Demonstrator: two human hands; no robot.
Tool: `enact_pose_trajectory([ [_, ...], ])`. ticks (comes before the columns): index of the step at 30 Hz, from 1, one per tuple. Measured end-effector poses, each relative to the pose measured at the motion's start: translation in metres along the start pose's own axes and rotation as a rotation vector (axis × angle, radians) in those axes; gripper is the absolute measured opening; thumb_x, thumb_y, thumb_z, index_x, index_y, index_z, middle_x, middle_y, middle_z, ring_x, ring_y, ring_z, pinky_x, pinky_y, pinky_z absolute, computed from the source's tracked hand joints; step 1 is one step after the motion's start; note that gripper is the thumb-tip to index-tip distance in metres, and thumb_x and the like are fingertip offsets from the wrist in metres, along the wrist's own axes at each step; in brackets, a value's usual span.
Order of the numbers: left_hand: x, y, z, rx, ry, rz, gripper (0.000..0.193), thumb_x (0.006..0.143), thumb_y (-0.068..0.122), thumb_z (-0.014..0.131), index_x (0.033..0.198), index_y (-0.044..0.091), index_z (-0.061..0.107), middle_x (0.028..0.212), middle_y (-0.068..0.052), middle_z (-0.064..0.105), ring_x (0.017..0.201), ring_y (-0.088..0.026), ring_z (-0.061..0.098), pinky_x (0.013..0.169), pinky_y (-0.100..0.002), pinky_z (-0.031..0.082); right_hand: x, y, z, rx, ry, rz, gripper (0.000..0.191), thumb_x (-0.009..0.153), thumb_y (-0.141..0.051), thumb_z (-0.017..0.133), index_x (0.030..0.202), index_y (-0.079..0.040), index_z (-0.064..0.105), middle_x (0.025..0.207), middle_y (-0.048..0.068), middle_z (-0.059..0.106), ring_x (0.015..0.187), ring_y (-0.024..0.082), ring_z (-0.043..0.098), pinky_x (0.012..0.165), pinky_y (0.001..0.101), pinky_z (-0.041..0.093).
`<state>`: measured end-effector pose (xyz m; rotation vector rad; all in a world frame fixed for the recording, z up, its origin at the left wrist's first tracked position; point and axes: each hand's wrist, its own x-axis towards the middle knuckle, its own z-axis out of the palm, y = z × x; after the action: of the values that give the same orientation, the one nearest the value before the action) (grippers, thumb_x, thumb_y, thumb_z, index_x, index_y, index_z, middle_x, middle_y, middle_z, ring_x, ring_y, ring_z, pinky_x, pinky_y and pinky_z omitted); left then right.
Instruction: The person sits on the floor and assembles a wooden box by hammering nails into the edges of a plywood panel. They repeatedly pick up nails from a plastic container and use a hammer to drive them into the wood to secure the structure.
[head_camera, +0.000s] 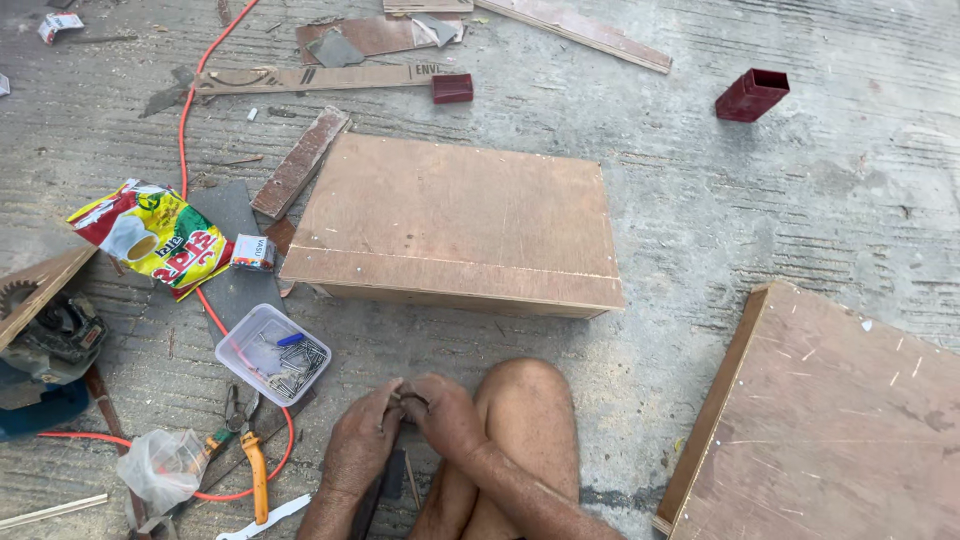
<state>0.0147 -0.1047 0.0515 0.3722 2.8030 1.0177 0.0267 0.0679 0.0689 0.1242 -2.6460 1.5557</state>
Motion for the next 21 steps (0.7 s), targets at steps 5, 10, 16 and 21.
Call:
enact_pose_trajectory([
  [5,-0.003,0.004,0.001,0.121,-0.046,0.168,0.047,0.087,0.014,0.069,0.133,0.015,0.060,0.117,-0.012,0.072,0.112,-0.032,0.068,0.089,-0.044,0.057,-0.005,-0.008,-0.022,-0.275,-0.296,0.076,0.010,0.093,-0.002,0.065,0.101,-0.007,0.068,0.098,0.010,0.069,0.095,0.026,0.070,0.082,0.0382,0.059],
  [10,-0.001,0.029,-0.001,0.157,-0.071,0.169,0.047,0.089,0.018,0.070,0.135,0.013,0.058,0.116,-0.011,0.072,0.109,-0.030,0.068,0.090,-0.043,0.057,-0.007,-0.031,-0.051,-0.369,-0.352,0.028,0.019,0.093,0.003,0.060,0.110,-0.005,0.064,0.107,0.011,0.069,0.102,0.027,0.069,0.084,0.0398,0.058],
  [16,-0.010,0.034,0.000,-0.018,-0.056,-0.161,0.054,0.087,0.021,0.073,0.138,0.014,0.058,0.119,-0.008,0.071,0.106,-0.022,0.072,0.093,-0.037,0.058,-0.013,-0.019,-0.107,0.264,-0.018,0.665,0.028,0.112,-0.016,0.052,0.103,-0.006,0.077,0.108,0.017,0.066,0.105,0.029,0.063,0.095,0.0402,0.056],
  [21,-0.042,-0.025,0.027,0.144,-0.175,-0.337,0.065,0.084,0.024,0.078,0.141,0.006,0.053,0.133,-0.018,0.059,0.120,-0.031,0.064,0.104,-0.044,0.050,0.022,0.087,-0.210,0.156,0.749,0.515,0.013,0.099,-0.017,0.065,0.103,-0.012,0.075,0.106,0.005,0.076,0.096,0.013,0.072,0.082,0.0299,0.063],
])
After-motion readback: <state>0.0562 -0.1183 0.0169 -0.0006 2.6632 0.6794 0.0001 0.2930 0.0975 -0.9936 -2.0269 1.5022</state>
